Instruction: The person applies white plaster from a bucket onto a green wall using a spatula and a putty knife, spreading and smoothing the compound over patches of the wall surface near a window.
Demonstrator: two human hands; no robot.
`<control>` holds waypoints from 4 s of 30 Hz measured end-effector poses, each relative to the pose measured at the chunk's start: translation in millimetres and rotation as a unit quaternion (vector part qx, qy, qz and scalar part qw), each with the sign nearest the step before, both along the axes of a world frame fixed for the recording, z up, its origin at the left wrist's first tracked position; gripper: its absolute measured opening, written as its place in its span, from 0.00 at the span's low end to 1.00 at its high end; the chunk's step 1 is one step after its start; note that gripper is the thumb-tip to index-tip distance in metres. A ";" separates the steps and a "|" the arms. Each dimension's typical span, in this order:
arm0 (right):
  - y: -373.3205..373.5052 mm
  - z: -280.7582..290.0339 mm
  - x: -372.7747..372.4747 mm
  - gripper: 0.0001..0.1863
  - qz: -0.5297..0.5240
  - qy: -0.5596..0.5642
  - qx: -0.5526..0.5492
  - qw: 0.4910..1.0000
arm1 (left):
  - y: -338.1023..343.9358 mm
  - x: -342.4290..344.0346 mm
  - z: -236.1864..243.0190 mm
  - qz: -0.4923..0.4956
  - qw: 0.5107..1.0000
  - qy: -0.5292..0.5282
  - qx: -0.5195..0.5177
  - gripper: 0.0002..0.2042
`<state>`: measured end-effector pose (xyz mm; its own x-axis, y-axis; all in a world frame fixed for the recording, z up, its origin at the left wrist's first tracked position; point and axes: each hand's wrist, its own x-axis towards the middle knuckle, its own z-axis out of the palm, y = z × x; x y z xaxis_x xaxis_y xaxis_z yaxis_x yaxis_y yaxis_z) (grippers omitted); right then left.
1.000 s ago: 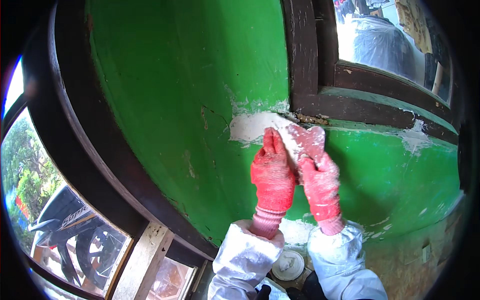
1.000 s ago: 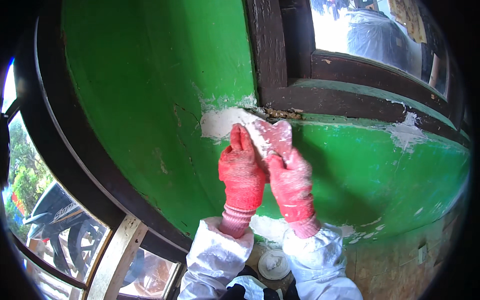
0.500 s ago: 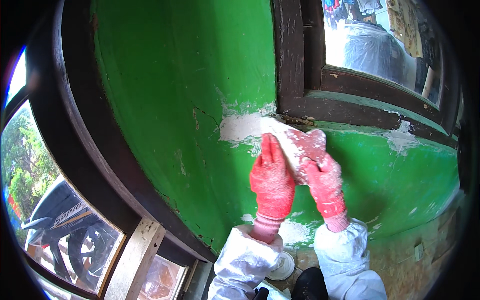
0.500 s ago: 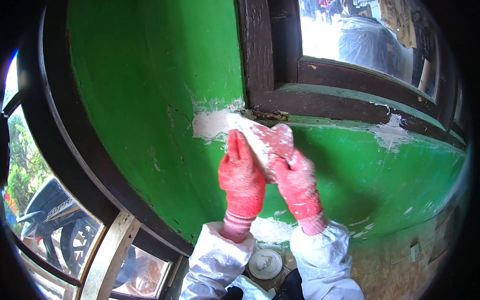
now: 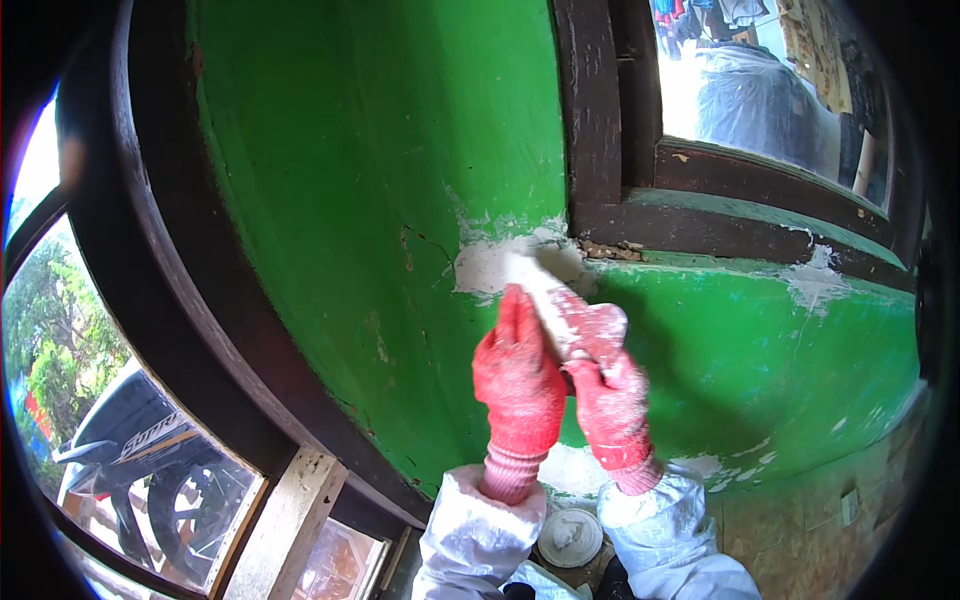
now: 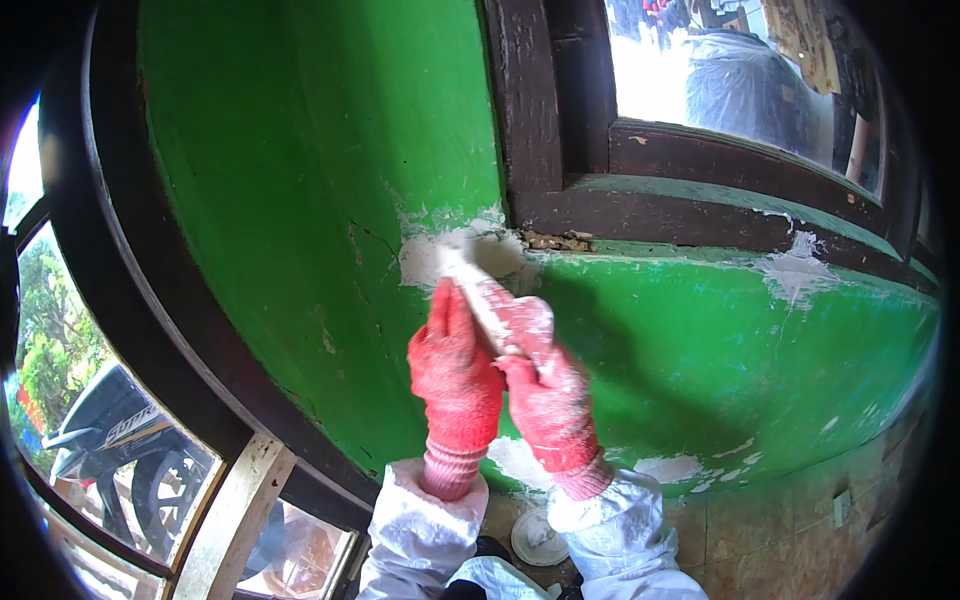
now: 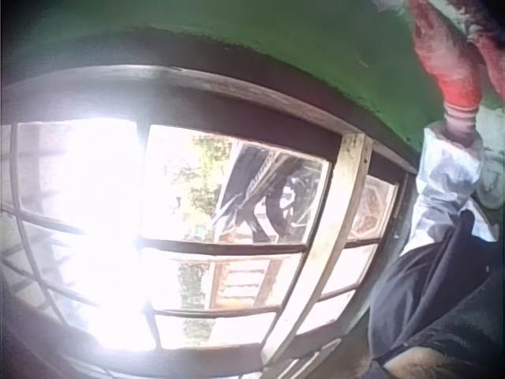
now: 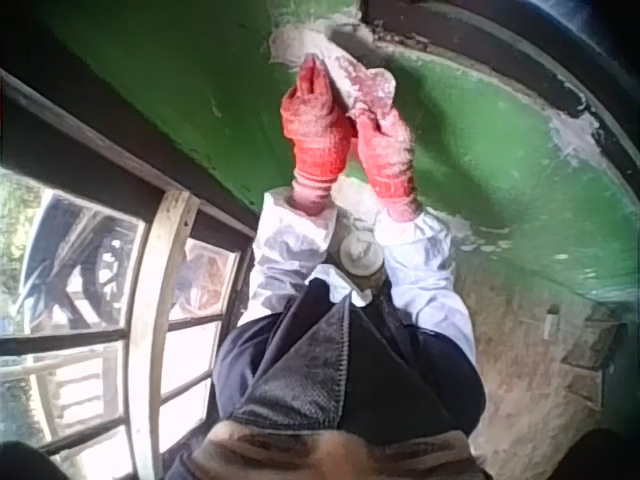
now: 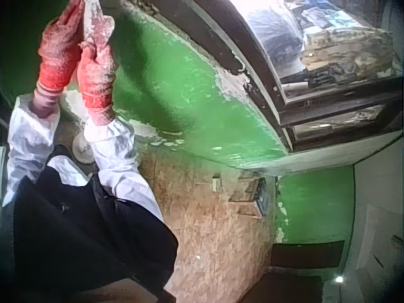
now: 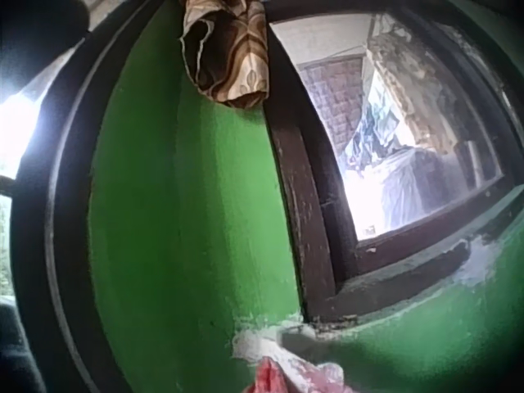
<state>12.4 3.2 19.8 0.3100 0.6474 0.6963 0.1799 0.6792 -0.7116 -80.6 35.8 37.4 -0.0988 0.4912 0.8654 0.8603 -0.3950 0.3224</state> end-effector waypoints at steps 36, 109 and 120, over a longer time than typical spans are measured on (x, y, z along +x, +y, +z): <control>19.5 15.0 -11.5 0.14 -0.068 -0.102 -0.053 0.991 | 19.6 -25.6 -9.7 -0.029 0.999 0.019 -0.029 0.34; 19.9 -17.7 35.1 0.12 0.004 0.156 -0.073 0.985 | 9.7 34.4 1.6 -0.047 0.992 0.117 -0.032 0.32; -18.8 16.1 19.2 0.24 -0.060 -0.256 0.006 0.965 | 2.4 1.9 -10.5 -0.116 0.988 -0.053 0.090 0.31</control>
<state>31.6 -15.6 35.9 -0.0055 0.6187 0.7856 0.5837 0.6399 -0.4999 -78.7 38.2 26.9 -0.0965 0.3512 0.9313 0.7048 -0.6366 0.3131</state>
